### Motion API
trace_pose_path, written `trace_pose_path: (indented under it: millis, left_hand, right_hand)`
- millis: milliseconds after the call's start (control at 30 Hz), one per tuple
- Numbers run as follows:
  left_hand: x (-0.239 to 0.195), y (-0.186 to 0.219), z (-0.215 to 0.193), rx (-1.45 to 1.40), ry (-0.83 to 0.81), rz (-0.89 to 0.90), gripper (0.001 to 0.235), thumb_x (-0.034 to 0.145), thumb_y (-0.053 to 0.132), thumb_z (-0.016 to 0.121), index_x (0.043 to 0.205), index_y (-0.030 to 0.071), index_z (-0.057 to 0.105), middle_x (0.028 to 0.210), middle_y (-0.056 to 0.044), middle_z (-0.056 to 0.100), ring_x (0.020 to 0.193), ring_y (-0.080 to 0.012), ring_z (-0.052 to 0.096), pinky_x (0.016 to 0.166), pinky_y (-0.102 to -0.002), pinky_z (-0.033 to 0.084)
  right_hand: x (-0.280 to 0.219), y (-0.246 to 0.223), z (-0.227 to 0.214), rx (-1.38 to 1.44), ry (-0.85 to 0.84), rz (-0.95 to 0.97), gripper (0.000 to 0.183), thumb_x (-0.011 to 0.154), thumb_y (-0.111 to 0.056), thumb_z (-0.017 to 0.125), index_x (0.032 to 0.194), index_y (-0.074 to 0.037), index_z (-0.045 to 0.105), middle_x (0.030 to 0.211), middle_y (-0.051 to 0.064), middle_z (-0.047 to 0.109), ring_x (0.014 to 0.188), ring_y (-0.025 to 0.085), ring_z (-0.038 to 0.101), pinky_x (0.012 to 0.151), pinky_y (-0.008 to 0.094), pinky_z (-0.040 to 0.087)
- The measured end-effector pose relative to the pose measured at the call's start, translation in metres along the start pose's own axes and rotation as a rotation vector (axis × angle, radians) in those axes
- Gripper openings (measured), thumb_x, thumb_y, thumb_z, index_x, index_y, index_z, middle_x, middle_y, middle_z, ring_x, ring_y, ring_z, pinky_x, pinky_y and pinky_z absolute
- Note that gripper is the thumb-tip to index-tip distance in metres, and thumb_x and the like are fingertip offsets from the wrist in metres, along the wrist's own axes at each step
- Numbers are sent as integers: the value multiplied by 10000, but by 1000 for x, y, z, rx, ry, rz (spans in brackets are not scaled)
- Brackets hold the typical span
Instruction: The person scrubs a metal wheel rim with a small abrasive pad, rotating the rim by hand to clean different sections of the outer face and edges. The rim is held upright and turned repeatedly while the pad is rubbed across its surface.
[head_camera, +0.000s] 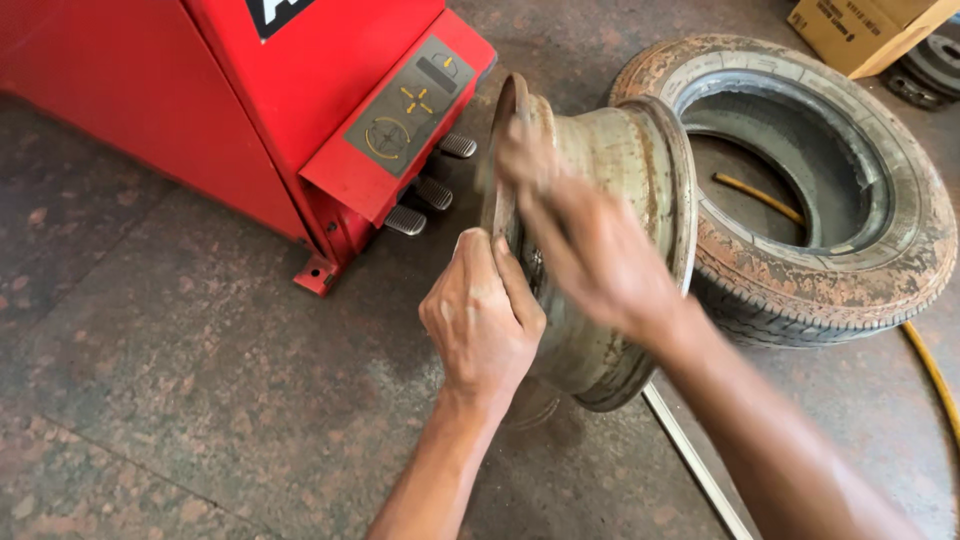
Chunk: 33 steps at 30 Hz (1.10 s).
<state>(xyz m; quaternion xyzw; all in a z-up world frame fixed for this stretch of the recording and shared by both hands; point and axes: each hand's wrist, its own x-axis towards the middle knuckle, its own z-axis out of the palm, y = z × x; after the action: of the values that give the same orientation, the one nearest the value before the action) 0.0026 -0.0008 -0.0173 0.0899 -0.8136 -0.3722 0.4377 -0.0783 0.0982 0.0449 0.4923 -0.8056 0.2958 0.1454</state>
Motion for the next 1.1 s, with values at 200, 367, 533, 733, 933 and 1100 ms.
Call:
trace_pose_path:
  millis: [200,367,533,733,933,1100]
  left_hand:
    - [13,6,-1,43,34,16,127,1040,70,547,933,5,526,850,-181,578,758,-392,626,678,-480,490]
    - [9,10,-3,10,56,66,110,1054,76,562,978,6,523,971,-164,592,859,-368,631,755,-463,498]
    - [17,11,2,45,57,73,90,1036,69,577,994,8,524,978,-168,589,870,-381,614,772,-475,474]
    - [4,11,4,40,66,77,88,1011,74,586,987,23,520,1024,-159,620,899,-361,627,776,-465,479]
    - [15,13,2,126,50,123,77,1004,78,580,997,17,533,1035,-165,623,913,-361,634,787,-472,475]
    - [-1,10,2,136,77,152,120,1009,104,614,988,24,527,1048,-174,623,923,-362,641,782,-467,481]
  right_hand:
    - [44,7,3,20,-55,461,471,1108,-251,378,1509,-27,479,1411,288,562,1264,422,634,1117,471,500]
    - [2,4,7,-57,-17,204,506,1118,-246,332,1528,35,428,1594,263,403,1445,461,468,1207,512,382]
    - [52,25,9,22,-56,388,547,1102,-317,300,1526,12,406,1582,246,383,1398,422,479,1202,510,362]
    - [-1,-4,11,72,-31,268,492,1137,-288,271,1445,-4,528,1604,191,420,1464,425,486,1190,475,389]
    - [50,28,11,0,21,178,458,1118,-243,376,1427,32,572,1555,253,472,1448,451,471,1201,524,390]
    - [12,13,6,77,33,88,427,1124,-217,377,1413,12,593,1571,261,479,1434,448,501,1191,521,426]
